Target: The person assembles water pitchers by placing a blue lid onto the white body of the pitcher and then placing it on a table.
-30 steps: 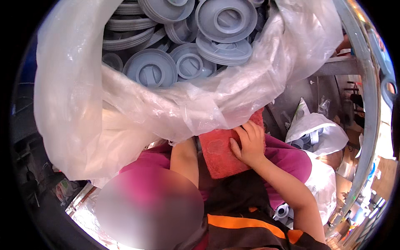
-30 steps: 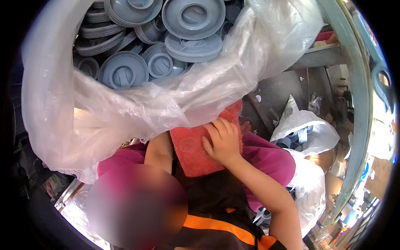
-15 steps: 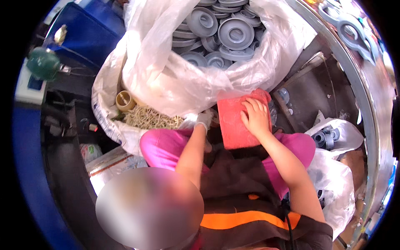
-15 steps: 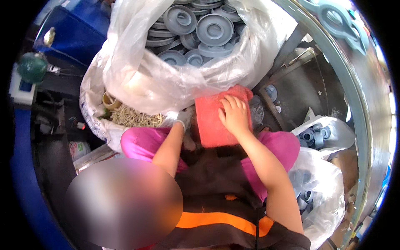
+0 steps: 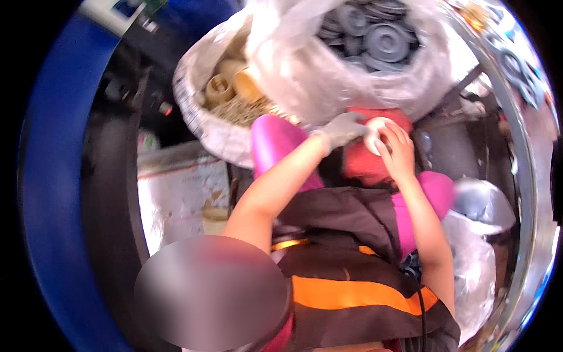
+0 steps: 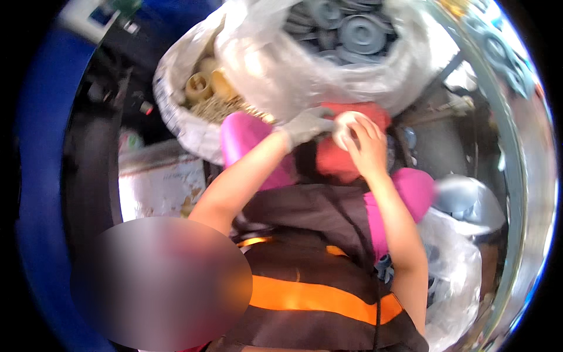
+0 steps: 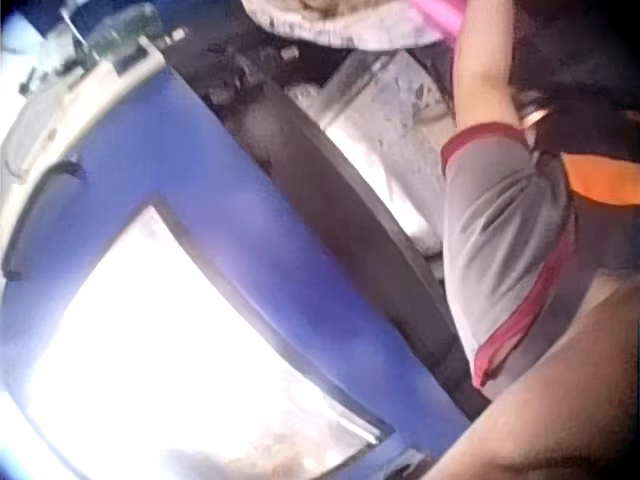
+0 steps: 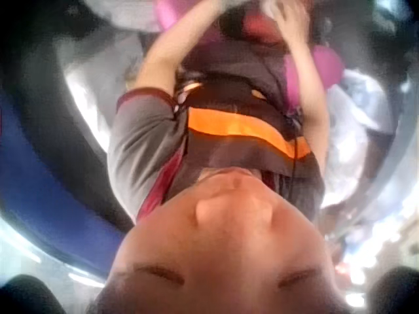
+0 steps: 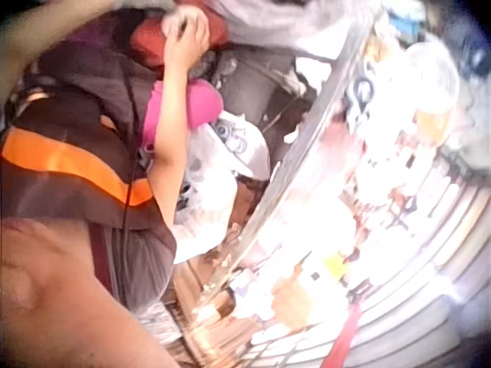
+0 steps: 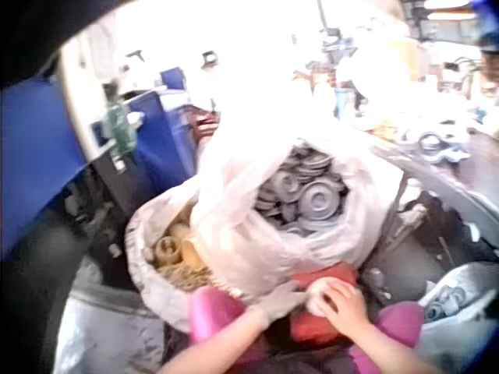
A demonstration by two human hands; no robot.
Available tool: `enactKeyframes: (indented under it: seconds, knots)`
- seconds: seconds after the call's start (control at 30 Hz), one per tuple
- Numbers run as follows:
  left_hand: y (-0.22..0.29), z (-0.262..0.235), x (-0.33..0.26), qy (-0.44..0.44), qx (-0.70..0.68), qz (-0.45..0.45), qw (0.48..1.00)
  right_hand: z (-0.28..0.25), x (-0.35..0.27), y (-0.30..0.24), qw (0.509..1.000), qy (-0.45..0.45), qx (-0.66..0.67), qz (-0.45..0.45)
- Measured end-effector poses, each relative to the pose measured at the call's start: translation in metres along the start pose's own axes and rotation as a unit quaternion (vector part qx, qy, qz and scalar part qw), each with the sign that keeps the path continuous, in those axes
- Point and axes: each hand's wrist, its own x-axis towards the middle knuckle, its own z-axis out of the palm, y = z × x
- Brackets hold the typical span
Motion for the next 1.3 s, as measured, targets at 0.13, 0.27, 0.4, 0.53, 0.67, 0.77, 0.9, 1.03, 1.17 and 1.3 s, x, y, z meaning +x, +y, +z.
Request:
enactKeyframes:
  seconds: [0.13,0.27,0.4,0.53,0.67,0.77,0.9,1.03,1.17,1.3]
  knots:
    - [-0.003,-0.076,-0.037,0.144,0.302,0.149,0.931,0.008,-0.027,0.021,0.990,-0.112,-0.083,-0.010]
    - [-0.036,-0.211,-0.178,0.248,0.353,-0.080,0.899,0.010,-0.028,0.016,0.993,-0.066,-0.097,0.015]
    - [-0.211,-0.216,-0.301,0.002,0.552,-0.278,0.786,0.010,-0.016,0.003,0.998,-0.058,-0.028,0.022]
    - [-0.263,-0.141,-0.334,0.040,0.395,-0.502,0.769,0.007,-0.016,-0.001,0.997,-0.061,0.008,0.054]
    - [-0.248,-0.178,-0.351,0.204,0.540,-0.340,0.743,0.005,-0.009,-0.021,0.995,-0.061,0.052,0.060]
    - [-0.099,-0.186,-0.304,0.382,0.524,-0.121,0.751,0.005,0.000,-0.045,0.969,-0.054,0.202,0.129]
    - [0.037,-0.151,-0.269,0.344,0.538,0.133,0.758,-0.004,0.021,-0.125,0.863,-0.139,0.440,0.208]
    - [0.081,-0.098,-0.234,0.207,0.615,0.309,0.695,-0.026,0.033,-0.158,0.827,-0.100,0.506,0.222]
    - [0.078,-0.064,-0.209,0.147,0.559,0.366,0.730,-0.028,0.022,-0.139,0.850,-0.017,0.463,0.252]
    - [0.071,-0.056,-0.186,0.306,0.431,0.434,0.729,-0.029,-0.003,-0.105,0.811,0.061,0.511,0.277]
